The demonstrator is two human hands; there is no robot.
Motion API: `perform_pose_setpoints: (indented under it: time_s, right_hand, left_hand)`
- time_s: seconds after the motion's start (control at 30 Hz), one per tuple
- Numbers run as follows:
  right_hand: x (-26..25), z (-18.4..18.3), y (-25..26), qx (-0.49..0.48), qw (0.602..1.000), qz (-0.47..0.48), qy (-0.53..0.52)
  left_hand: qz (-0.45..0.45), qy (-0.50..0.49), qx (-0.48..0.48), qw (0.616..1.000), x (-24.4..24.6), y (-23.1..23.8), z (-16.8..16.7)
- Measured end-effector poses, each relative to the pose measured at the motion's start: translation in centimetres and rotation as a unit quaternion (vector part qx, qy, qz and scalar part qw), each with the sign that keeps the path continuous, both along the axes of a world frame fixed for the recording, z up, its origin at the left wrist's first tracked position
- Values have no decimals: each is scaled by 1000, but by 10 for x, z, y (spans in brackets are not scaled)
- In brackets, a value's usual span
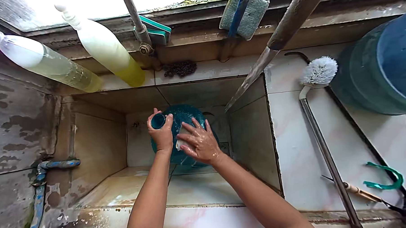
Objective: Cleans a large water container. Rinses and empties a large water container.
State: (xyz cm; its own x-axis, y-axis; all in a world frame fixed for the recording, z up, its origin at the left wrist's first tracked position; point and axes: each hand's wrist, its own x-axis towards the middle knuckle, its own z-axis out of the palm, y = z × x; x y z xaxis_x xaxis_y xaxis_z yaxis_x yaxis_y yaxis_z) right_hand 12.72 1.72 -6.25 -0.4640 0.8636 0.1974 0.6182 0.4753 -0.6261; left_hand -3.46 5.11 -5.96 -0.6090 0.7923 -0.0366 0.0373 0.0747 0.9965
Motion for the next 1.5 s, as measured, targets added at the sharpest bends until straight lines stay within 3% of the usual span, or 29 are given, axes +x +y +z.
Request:
perform_pose_setpoints:
  time_s: [0.1, 0.2, 0.27, 0.3, 0.37, 0.4, 0.47, 0.53, 0.6, 0.7, 0.73, 0.77, 0.83, 0.9, 0.93, 0.97, 1.03, 1.1, 1.17, 1.2, 1.27, 1.37, 1.43, 1.5]
  right_hand:
    - [5, -1, 60, -154, 988, 4, -16]
    - [-1, -17, 106, -322, 944, -18, 70]
    - [-22, -11, 87, -259, 961, -25, 93]
    - [-36, -10, 66, -180, 977, -26, 114]
    - [-63, -34, 20, -88, 970, -55, 220]
    - [-70, -52, -1, -100, 964, -78, 233]
    - [-70, -82, -18, -168, 967, -125, 144]
    - [-63, -95, -13, -272, 945, -161, 89]
    - [-71, -81, -5, -311, 926, -179, 114]
    - [-99, -37, 2, -216, 951, -111, 193]
    - [-107, -31, 2, -177, 959, -84, 204]
    - [-112, -35, -1, -150, 965, -72, 201]
    - [-108, -63, -10, -161, 971, -104, 143]
    - [-89, -92, -17, -236, 956, -162, 66]
    - [-80, -100, -17, -279, 941, -187, 51]
    - [-75, -101, -15, -307, 928, -207, 47]
    - [-81, -84, -10, -303, 928, -203, 74]
    - [-100, -56, -7, -221, 957, -145, 117]
    - [-117, -43, -3, -133, 975, -98, 151]
    - [-120, -48, -5, -111, 978, -96, 145]
    - [-109, -77, -12, -121, 981, -125, 84]
    - [-72, -108, -16, -250, 950, -188, -10]
    - [-71, -95, -11, -301, 932, -204, -2]
    - [-89, -65, -4, -259, 950, -167, 45]
  left_hand:
    - [-149, -23, 45, 988, -22, -26, -3]
    - [-295, -57, 67, 951, -55, -36, -4]
    - [-229, -86, 55, 968, -68, -36, -2]
    - [-143, -77, 46, 986, -71, -35, -1]
    - [37, -46, 21, 998, -83, -31, -2]
    - [117, -37, 2, 992, -92, -31, -4]
    - [211, -38, -42, 976, -116, -30, -7]
    - [198, -58, -67, 976, -135, -41, -8]
    - [102, -97, -49, 989, -149, -56, -12]
    - [-96, -194, -6, 976, -177, -68, -27]
    - [-116, -218, -4, 969, -182, -68, -31]
    - [-96, -229, -6, 969, -183, -66, -32]
    - [45, -215, -19, 975, -176, -59, -33]
    - [217, -174, -84, 957, -171, -48, -33]
    - [249, -161, -107, 949, -173, -46, -34]
    - [239, -160, -111, 951, -174, -48, -34]
    - [137, -181, -75, 971, -178, -56, -36]
    - [-26, -226, -33, 973, -186, -64, -42]
    - [-97, -256, -15, 962, -191, -60, -48]
    - [-75, -255, -19, 964, -188, -58, -49]
    - [59, -227, -46, 971, -180, -51, -49]
    - [248, -182, -145, 940, -176, -39, -47]
    - [213, -175, -127, 953, -180, -42, -50]
    - [59, -207, -76, 974, -185, -52, -51]
